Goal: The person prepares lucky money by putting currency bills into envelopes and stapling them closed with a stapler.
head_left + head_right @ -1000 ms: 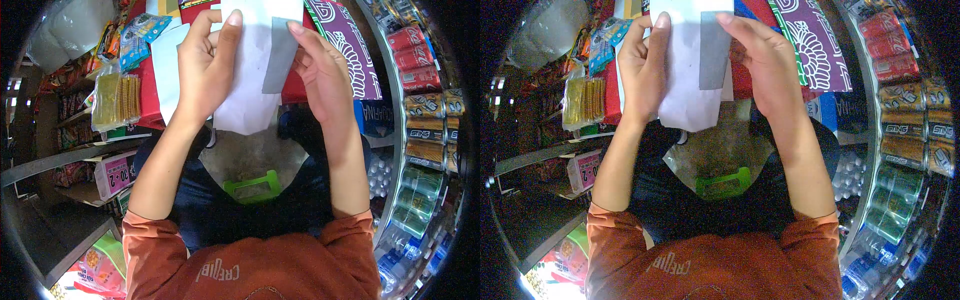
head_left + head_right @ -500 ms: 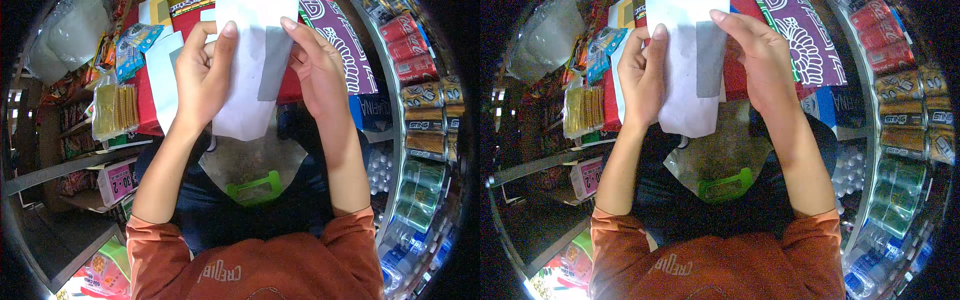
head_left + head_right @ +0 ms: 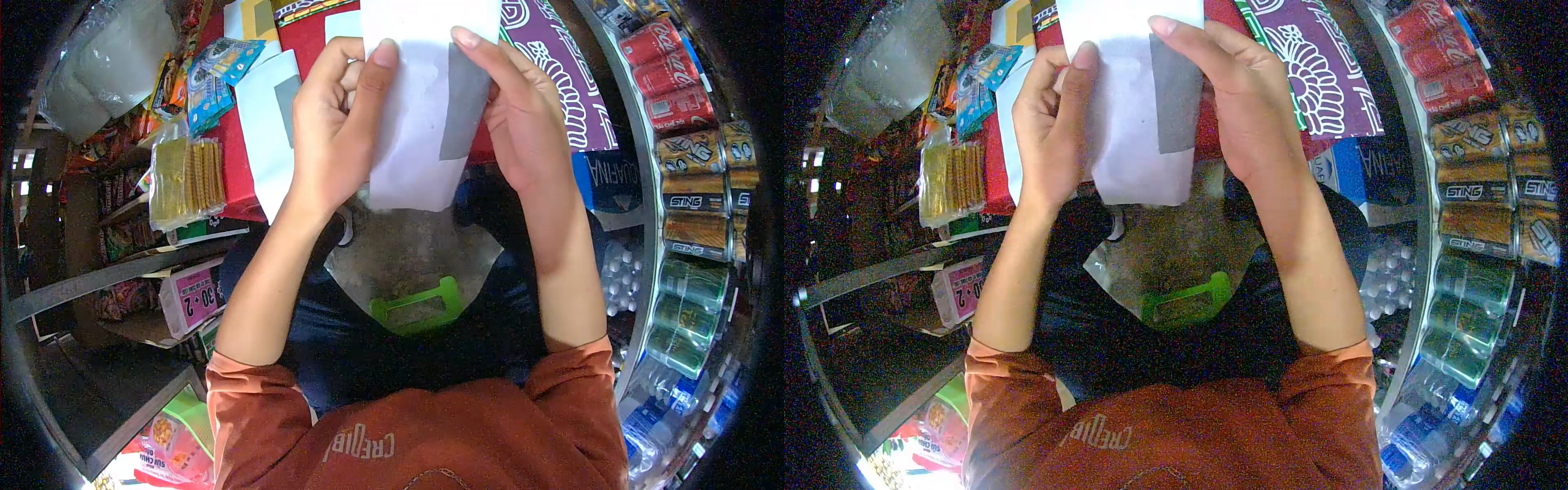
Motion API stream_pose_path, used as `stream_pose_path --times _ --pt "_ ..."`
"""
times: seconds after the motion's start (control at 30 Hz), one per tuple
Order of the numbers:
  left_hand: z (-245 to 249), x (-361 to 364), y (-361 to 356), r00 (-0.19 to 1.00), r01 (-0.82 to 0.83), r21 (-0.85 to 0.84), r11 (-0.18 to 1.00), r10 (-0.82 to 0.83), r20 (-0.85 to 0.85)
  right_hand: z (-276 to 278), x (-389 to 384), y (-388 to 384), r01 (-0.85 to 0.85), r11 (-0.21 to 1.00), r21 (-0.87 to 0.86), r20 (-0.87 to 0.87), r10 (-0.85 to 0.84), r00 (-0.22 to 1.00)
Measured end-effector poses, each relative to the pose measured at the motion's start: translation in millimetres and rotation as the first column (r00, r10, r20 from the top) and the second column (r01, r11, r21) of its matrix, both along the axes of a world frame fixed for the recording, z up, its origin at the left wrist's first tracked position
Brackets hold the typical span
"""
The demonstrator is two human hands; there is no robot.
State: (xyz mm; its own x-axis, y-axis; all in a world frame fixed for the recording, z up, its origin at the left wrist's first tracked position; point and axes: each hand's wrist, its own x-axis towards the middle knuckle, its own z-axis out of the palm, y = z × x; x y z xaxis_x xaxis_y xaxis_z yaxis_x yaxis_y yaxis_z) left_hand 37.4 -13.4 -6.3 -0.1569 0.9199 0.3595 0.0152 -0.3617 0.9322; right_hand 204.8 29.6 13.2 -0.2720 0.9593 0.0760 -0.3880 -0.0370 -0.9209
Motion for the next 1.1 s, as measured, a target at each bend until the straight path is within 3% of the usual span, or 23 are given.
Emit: stream_pose_path --times 0.47,0.57,0.67,0.87,0.97,1.1 --pt "3 3 -3 1.0 0.003 -0.022 1.0 -0.002 0.019 -6 12 8 0.042 0.999 0.032 0.091 -0.044 0.995" --pt "4 2 -4 0.999 0.01 -0.011 1.0 -0.01 -0.035 -5 19 15 0.059 0.998 0.013 0.084 -0.059 0.995" --pt "-1 -1 -2 0.998 0.044 0.001 0.999 -0.044 -0.052 15 13 9 0.142 0.979 -0.15 0.078 -0.131 0.988" --pt "-1 1 -4 0.996 0.051 -0.013 0.999 -0.052 -0.077 14 14 10 0.118 0.985 -0.127 0.064 -0.11 0.992" --pt "-7 -2 -1 0.988 0.04 0.019 0.999 -0.036 -0.149 20 16 12 0.211 0.968 -0.135 0.069 -0.203 0.977" --pt "1 1 -5 0.986 0.053 0.0 0.999 -0.053 -0.159 18 19 13 0.159 0.981 -0.109 0.078 -0.151 0.985"
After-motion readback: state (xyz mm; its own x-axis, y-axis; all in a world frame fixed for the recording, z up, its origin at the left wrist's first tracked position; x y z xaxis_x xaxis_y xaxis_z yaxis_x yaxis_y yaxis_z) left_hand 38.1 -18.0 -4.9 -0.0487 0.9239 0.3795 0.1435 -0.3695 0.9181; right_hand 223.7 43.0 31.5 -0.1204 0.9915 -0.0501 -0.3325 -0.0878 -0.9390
